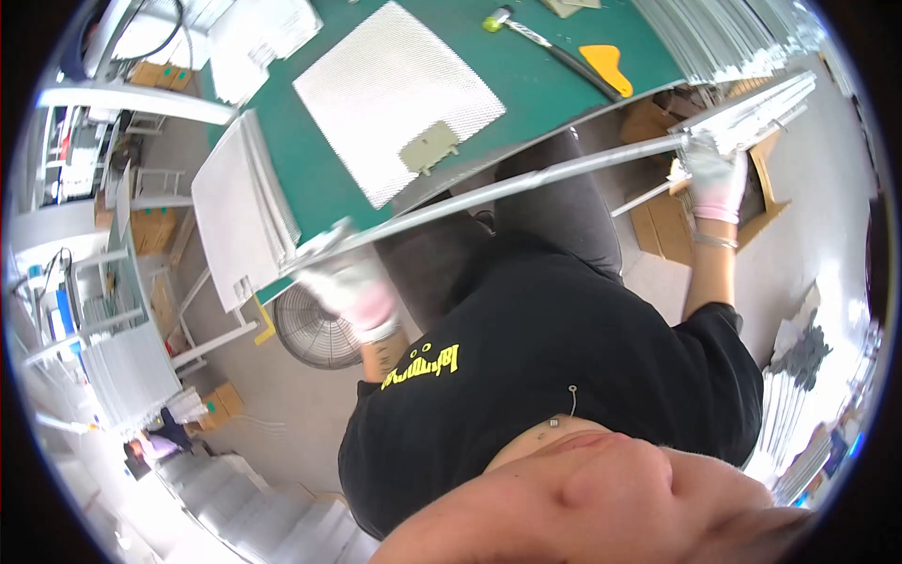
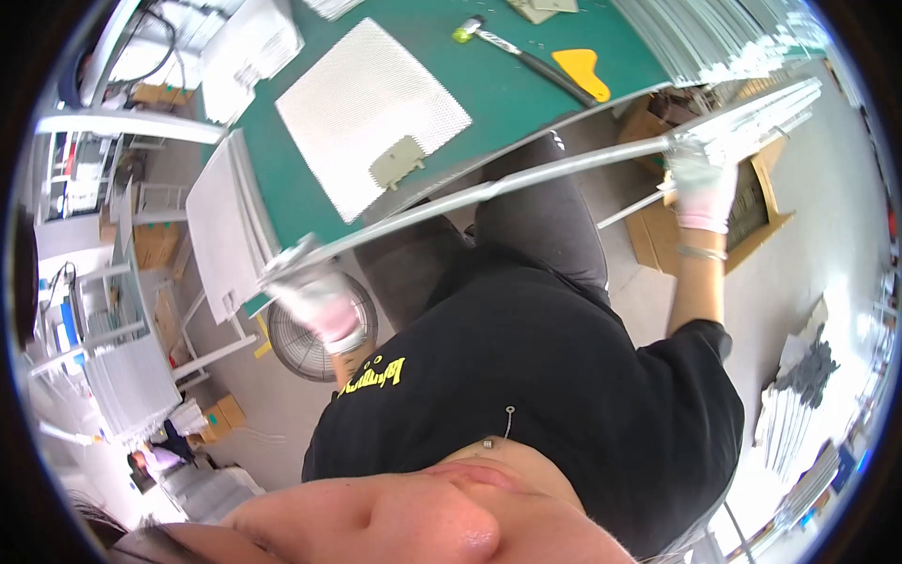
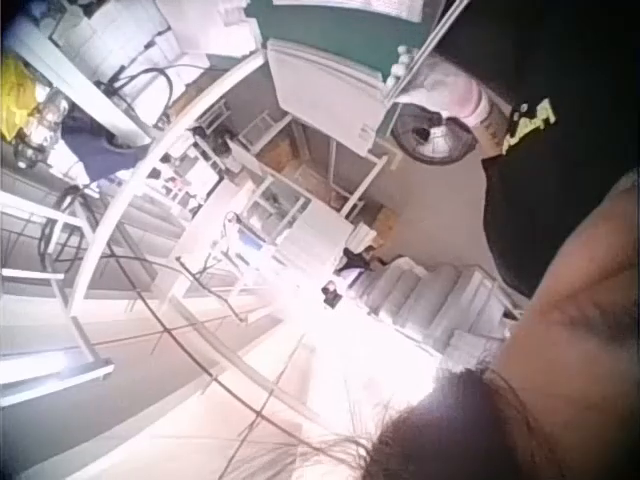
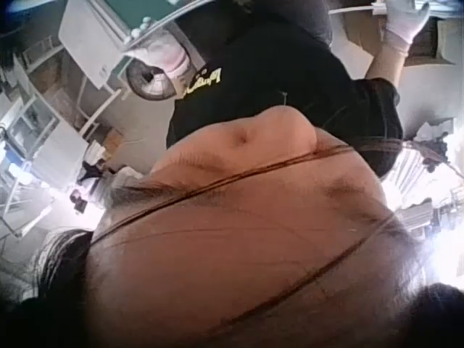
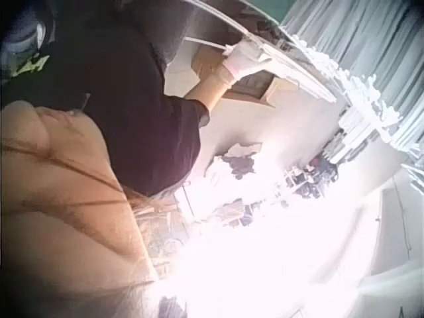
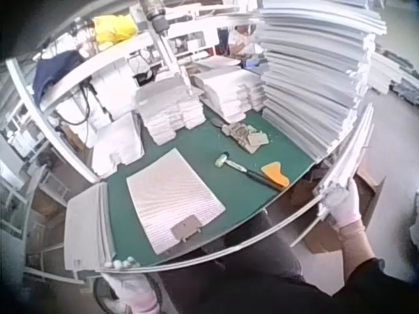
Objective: Assembling mesh filter components into metal frames using a rubber mallet and an electric drill.
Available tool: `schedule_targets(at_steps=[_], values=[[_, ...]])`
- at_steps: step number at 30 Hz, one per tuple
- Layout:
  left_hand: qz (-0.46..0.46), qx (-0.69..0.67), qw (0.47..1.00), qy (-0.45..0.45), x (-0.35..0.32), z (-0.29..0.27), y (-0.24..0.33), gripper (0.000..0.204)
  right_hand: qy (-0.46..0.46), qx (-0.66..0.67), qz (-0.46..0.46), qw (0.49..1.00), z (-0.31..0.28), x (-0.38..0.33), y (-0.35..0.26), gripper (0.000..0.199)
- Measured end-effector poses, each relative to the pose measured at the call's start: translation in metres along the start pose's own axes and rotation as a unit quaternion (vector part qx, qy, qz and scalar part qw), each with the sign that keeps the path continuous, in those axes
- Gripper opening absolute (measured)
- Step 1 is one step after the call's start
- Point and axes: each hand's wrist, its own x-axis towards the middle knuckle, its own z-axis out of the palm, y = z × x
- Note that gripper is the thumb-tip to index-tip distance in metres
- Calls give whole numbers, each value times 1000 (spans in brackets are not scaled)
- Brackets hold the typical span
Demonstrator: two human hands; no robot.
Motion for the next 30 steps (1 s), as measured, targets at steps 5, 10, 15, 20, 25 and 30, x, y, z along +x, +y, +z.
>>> schedule_targets(at_steps=[5, 10, 15, 20, 25, 30], values=[[154, 177, 968, -91, 28, -12, 101, 39, -47, 511, -44, 857, -36, 26, -114, 30], [47, 287, 955, -56, 11, 23, 30, 52, -327, 500, -72, 799, 124, 6, -191, 24], [-82, 275, 957, -50, -3, 12, -5, 50, -342, 380, 168, 843, 310, 9, -128, 23], [-144, 301, 942, -31, -1, -5, -14, 47, -340, 382, 212, 833, 350, 35, -27, 16], [261, 748, 607, -70, -31, 6, -54, 51, -338, 239, 148, 898, 340, 20, 1, 19], [-507, 23, 858, 81, -93, 13, -125, 54, -481, 113, 200, 846, 306, -27, -16, 31]])
